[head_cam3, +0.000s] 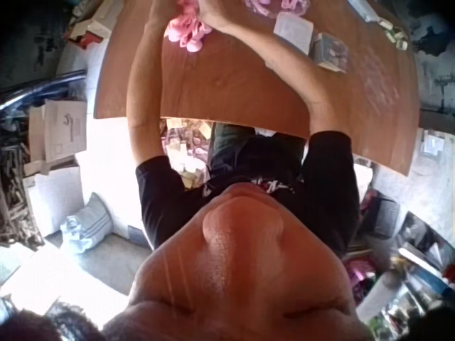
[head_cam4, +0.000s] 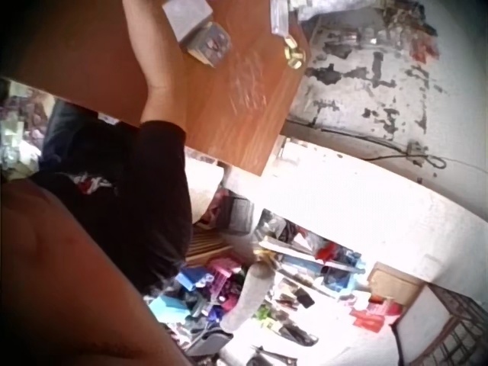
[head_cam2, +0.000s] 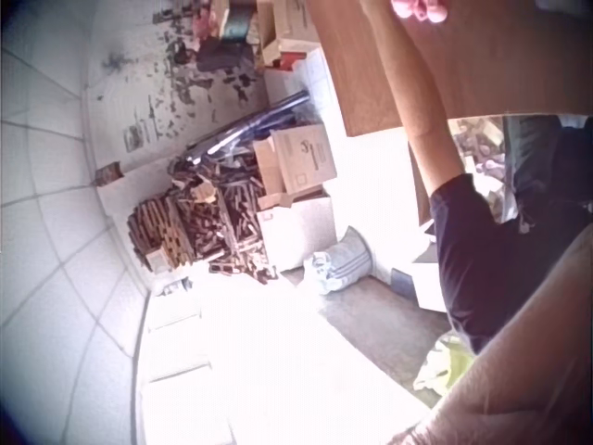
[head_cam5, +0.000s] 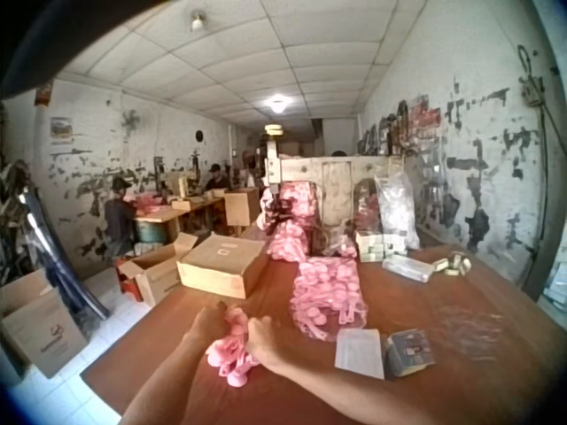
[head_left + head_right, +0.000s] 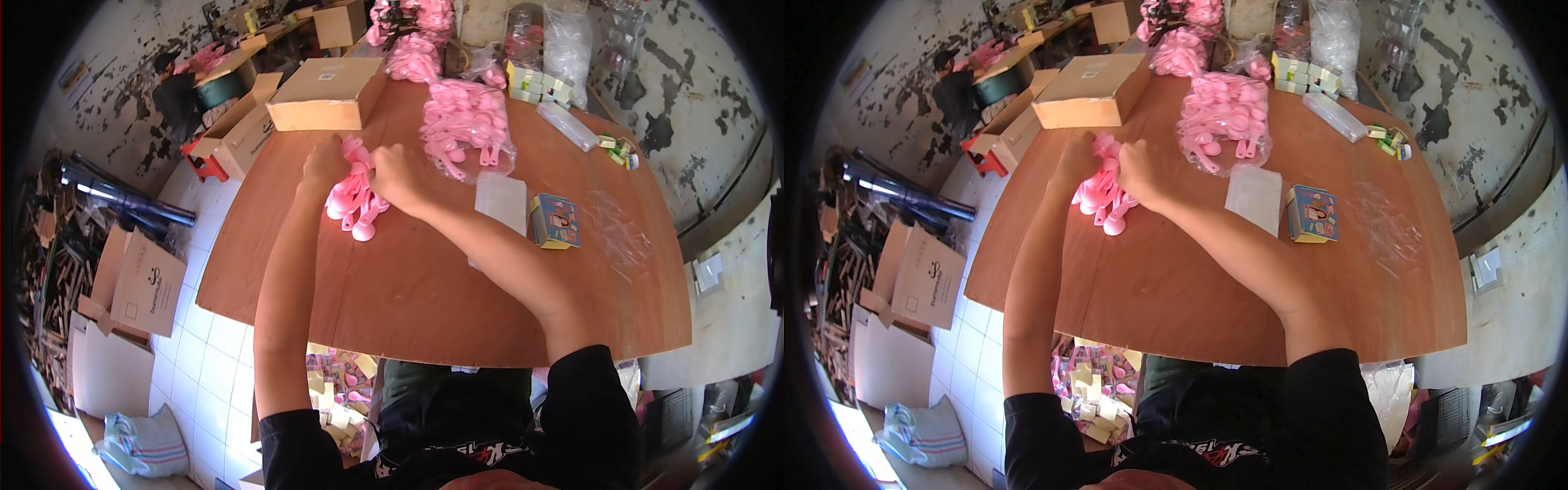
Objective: The person unpacks pink plastic spoons from a sealed bag and places them into a clear plastic container. The person repeatedly picks up spoons from the table and arranges them inside the container.
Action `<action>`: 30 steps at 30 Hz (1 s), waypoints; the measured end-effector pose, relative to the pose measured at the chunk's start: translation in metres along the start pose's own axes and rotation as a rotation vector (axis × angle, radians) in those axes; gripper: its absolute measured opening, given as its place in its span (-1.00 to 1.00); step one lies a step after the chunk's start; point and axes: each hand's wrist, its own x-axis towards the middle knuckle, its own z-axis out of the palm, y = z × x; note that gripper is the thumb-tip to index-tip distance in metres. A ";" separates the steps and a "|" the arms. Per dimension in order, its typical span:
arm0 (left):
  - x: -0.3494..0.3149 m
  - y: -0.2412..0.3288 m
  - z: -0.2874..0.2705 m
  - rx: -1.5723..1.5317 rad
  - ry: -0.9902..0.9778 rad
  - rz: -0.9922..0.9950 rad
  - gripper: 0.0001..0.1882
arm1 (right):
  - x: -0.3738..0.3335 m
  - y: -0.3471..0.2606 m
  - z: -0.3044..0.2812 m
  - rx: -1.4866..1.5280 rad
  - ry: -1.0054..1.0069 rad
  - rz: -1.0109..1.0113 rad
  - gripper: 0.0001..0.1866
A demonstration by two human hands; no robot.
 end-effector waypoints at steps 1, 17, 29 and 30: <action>0.002 0.008 0.002 -0.008 0.001 0.016 -0.54 | -0.002 0.006 -0.005 -0.013 0.008 0.008 -0.83; -0.034 0.043 -0.016 0.136 -0.050 -0.193 -0.33 | 0.010 0.151 -0.025 -0.360 -0.088 0.168 -0.33; -0.073 0.057 -0.025 0.104 0.126 -0.074 -0.43 | 0.036 0.147 -0.021 -0.466 -0.343 0.155 -0.40; -0.078 0.058 -0.023 0.095 0.213 -0.011 -0.45 | 0.033 0.148 -0.021 -0.464 -0.343 0.161 -0.40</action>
